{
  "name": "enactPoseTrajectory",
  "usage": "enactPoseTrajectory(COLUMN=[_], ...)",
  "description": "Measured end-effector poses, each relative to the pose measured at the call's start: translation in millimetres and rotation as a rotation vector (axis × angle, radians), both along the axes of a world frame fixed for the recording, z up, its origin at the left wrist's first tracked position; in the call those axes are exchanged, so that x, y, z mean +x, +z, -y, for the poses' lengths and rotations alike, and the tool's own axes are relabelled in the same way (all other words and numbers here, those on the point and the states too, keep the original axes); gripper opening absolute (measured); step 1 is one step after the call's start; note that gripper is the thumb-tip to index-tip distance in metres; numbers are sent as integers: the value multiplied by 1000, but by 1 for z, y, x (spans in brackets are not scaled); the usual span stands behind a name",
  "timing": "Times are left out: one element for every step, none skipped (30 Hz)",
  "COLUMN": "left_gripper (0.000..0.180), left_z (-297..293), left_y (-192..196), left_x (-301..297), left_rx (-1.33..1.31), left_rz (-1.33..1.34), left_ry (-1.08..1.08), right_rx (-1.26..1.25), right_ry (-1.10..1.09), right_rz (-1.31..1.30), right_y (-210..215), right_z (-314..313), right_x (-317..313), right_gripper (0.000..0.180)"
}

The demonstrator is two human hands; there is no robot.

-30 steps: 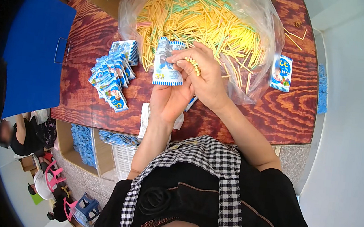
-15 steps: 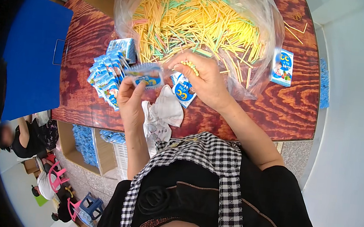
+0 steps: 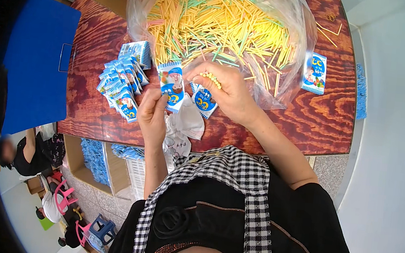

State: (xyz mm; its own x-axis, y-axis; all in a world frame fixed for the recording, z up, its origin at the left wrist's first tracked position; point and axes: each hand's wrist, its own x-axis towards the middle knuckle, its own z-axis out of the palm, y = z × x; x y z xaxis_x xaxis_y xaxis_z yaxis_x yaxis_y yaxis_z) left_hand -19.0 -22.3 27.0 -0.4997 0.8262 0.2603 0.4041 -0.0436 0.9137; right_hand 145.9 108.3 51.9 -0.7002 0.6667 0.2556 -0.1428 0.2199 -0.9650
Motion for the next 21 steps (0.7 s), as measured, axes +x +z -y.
enactPoseTrajectory(left_gripper=[8,10,11,14,14,14,14,15,15,15,15,15,15,15,15,15,15,15,15,15,15], left_z=[1,2,3,3,1,-1,-2,-3,-4,-5,-6,-6,-7,-7,-7,-7,-7,-7,-7,-6,-6], left_y=[0,0,0,-3,-3,-4,-4,-5,-8,-12,-14,-16,-15,-15,-14,-14,-14,-13,-13,-13,-13], left_x=[0,1,1,2,4,9,13,17,20,22,24,25,26,26,26,27,26,26,26,26,26], left_rx=[-1,-21,-42,-19,-20,16,52,31,31,30,30,32,33,12,-9,-10,-4,1,1,-2,-6], left_rz=[0,-47,-93,-96,-97,-54,-12,22,24,83,142,168,169,156,143,144,111,79,80,65,51], left_ry=[1,-29,-57,-92,-86,-119,-152,-158,-156,-169,-184,-206,-206,-227,-248,-247,-257,-266,-265,-256,-248], right_rx=[-17,-18,-26,-34,-35,-221,-409,-630,-630,-747,-862,-840,-839,-761,-682,-683,-693,-703,-704,-711,-719], right_ry=[-4,-2,-26,-49,-44,-27,-9,48,50,121,192,213,213,317,419,419,456,492,492,486,479], right_rz=[1,2,-11,-23,-24,-209,-393,-447,-444,-562,-681,-625,-624,-566,-507,-506,-464,-421,-420,-426,-432], right_y=[0,0,0,0,-1,-2,-3,8,11,14,16,14,16,17,17,16,14,12,10,7,3], right_z=[0,-1,-2,-4,-8,-15,-20,-27,-30,-32,-34,-35,-36,-37,-39,-41,-44,-46,-46,-45,-44], right_x=[1,2,4,5,5,4,3,5,1,-5,-11,-14,-16,-19,-20,-21,-22,-23,-23,-24,-24], right_gripper=[16,16,16,17,17,19,21,26,26,27,27,27,27,28,28,28,28,29,29,28,28])
